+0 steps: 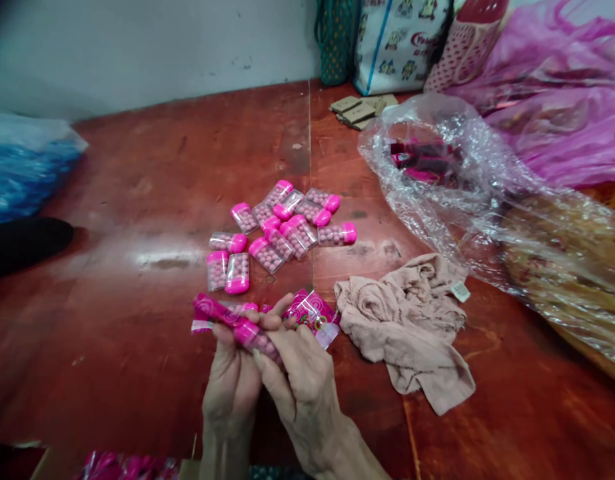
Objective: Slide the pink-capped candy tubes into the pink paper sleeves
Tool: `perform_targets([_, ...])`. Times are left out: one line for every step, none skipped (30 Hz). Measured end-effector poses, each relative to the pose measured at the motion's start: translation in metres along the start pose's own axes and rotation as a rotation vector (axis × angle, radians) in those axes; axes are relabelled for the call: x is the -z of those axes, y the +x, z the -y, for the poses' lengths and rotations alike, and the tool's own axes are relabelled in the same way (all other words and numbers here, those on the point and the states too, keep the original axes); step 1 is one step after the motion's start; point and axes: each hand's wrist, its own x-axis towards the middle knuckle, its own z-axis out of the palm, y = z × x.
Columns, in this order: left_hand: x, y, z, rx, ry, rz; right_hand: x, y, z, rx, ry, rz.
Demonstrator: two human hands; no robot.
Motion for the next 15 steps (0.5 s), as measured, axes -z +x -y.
perform_targets([0.002, -0.001, 0.0, 0.001, 0.008, -0.003, 0.002, 0.002, 0.002, -0.006, 0.038, 0.015])
perform_targets([0.003, -0.001, 0.0, 0.009, 0.016, -0.005, 0.003, 0.003, 0.002, 0.004, 0.064, 0.028])
perform_targets([0.005, -0.002, -0.001, 0.019, 0.024, -0.006, 0.004, 0.003, 0.003, 0.017, 0.074, 0.045])
perform_targets([0.005, -0.002, -0.001, 0.025, 0.03, -0.009, 0.004, 0.003, 0.002, 0.034, 0.061, 0.061])
perform_targets([0.005, -0.001, -0.001, 0.027, 0.032, -0.016, 0.004, 0.001, 0.001, 0.055, 0.022, 0.072])
perform_targets([0.004, 0.0, -0.001, 0.023, 0.028, -0.025, 0.002, 0.0, -0.001, 0.081, -0.037, 0.068])
perform_targets([0.003, 0.001, 0.0, 0.013, 0.017, -0.035, 0.0, -0.002, -0.003, 0.108, -0.109, 0.056])
perform_targets([0.001, 0.003, 0.0, 0.004, -0.001, -0.039, -0.002, -0.004, -0.005, 0.138, -0.182, 0.036])
perform_targets([-0.001, 0.005, 0.0, -0.001, -0.022, -0.04, -0.004, -0.005, -0.007, 0.16, -0.244, 0.012])
perform_targets([-0.002, 0.007, 0.001, -0.001, -0.041, -0.035, -0.006, -0.006, -0.008, 0.174, -0.29, -0.014])
perform_targets([-0.003, 0.008, 0.001, -0.002, -0.056, -0.032, -0.008, -0.007, -0.009, 0.176, -0.315, -0.032])
perform_targets([-0.004, 0.009, 0.001, -0.005, -0.065, -0.033, -0.009, -0.007, -0.01, 0.173, -0.323, -0.04])
perform_targets([-0.004, 0.01, 0.001, -0.009, -0.073, -0.037, -0.01, -0.006, -0.01, 0.168, -0.324, -0.038])
perform_targets([-0.004, 0.01, 0.001, -0.014, -0.079, -0.044, -0.01, -0.006, -0.01, 0.167, -0.322, -0.032])
perform_targets([-0.004, 0.01, 0.001, -0.021, -0.083, -0.052, -0.01, -0.006, -0.01, 0.167, -0.317, -0.024])
